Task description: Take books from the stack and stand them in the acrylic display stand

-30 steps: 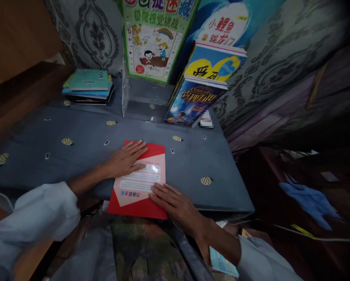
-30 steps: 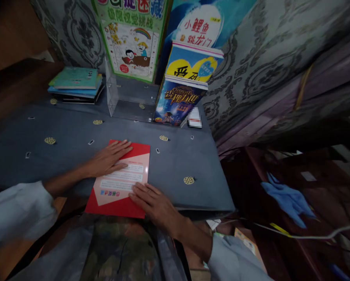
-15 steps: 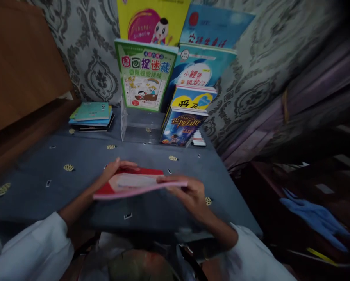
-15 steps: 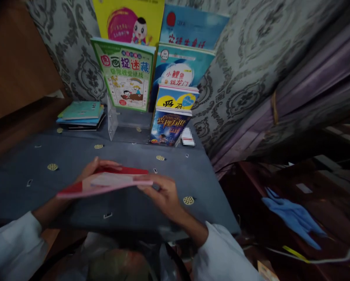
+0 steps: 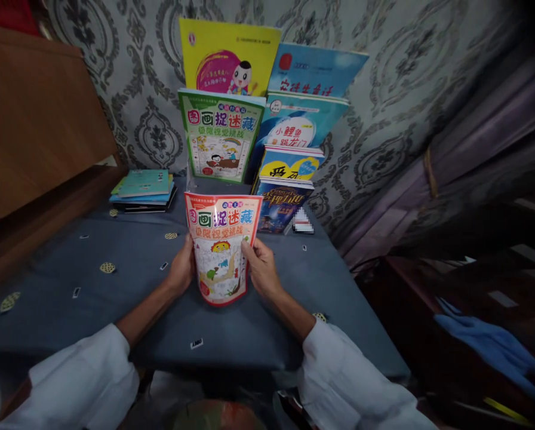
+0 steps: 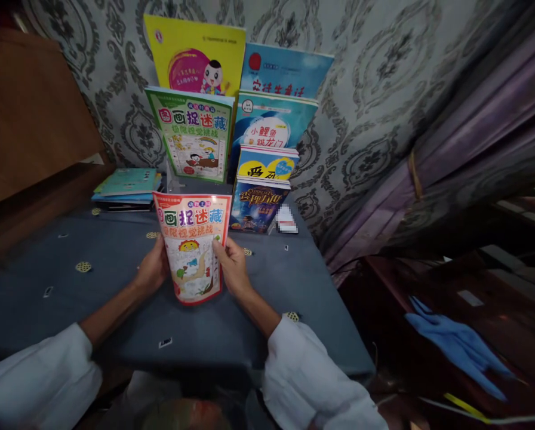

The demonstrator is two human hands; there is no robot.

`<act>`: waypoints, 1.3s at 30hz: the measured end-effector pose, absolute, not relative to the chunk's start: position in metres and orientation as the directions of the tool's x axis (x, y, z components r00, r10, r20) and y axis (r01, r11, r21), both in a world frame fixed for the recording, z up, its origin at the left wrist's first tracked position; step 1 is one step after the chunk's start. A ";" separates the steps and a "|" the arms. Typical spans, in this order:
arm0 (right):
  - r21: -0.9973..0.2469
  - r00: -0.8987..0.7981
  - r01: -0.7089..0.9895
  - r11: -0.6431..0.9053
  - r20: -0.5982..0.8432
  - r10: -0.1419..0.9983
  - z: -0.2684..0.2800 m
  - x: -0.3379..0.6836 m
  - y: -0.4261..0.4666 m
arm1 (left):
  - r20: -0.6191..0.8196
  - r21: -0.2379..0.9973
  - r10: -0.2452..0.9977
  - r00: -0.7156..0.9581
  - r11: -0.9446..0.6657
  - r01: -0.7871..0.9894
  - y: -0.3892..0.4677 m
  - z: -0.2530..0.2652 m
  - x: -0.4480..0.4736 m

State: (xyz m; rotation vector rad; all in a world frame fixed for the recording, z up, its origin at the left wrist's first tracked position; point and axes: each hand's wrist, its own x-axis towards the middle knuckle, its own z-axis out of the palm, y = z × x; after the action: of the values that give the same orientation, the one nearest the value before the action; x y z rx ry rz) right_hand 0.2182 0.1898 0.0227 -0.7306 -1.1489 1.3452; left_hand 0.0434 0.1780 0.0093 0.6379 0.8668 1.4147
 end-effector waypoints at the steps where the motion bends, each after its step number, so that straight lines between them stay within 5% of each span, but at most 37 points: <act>1: -0.918 -0.165 -0.382 0.103 0.178 0.970 0.022 0.217 0.191 | -0.176 0.821 0.983 -0.046 0.121 -0.558 0.178 0.008 0.045; 6: -0.954 -0.169 -0.300 0.016 0.070 0.983 0.006 0.229 0.202 | -0.243 0.878 0.969 -0.049 0.198 -0.435 0.173 0.006 0.039; 10: -0.996 -0.102 0.052 0.070 0.064 0.993 -0.016 0.247 0.217 | -0.283 0.928 0.956 0.077 0.293 -0.228 0.170 0.004 0.021; 14: -0.883 -0.127 0.436 0.172 0.128 0.984 -0.026 0.255 0.225 | -0.295 0.944 0.948 0.117 0.271 0.190 0.171 0.002 0.006; 18: -0.759 -0.169 0.609 0.230 0.159 0.973 -0.020 0.258 0.220 | -0.243 0.753 0.967 0.081 0.135 0.645 0.173 0.010 -0.005; 22: -0.634 -0.192 0.731 0.252 0.164 0.968 -0.014 0.258 0.211 | -0.096 0.350 0.995 0.020 0.015 0.936 0.176 0.024 -0.007; 25: -0.526 -0.191 0.807 0.267 0.194 0.962 -0.013 0.257 0.205 | 0.027 0.204 0.995 0.092 -0.095 0.974 0.182 0.025 -0.006; 29: -0.443 -0.250 0.825 0.351 0.271 0.930 -0.016 0.256 0.203 | 0.126 0.201 0.959 0.253 -0.274 0.940 0.200 0.005 -0.008; 39: -0.459 -0.315 0.780 0.426 0.301 0.900 -0.022 0.256 0.205 | 0.141 0.152 0.927 0.349 -0.368 0.917 0.226 -0.021 -0.006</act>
State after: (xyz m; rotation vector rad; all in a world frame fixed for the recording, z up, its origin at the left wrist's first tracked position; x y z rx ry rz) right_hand 0.2556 0.2049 -0.0224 -1.4162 -2.1715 0.3106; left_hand -0.0059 0.2263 -0.0212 2.5416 1.7389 0.3147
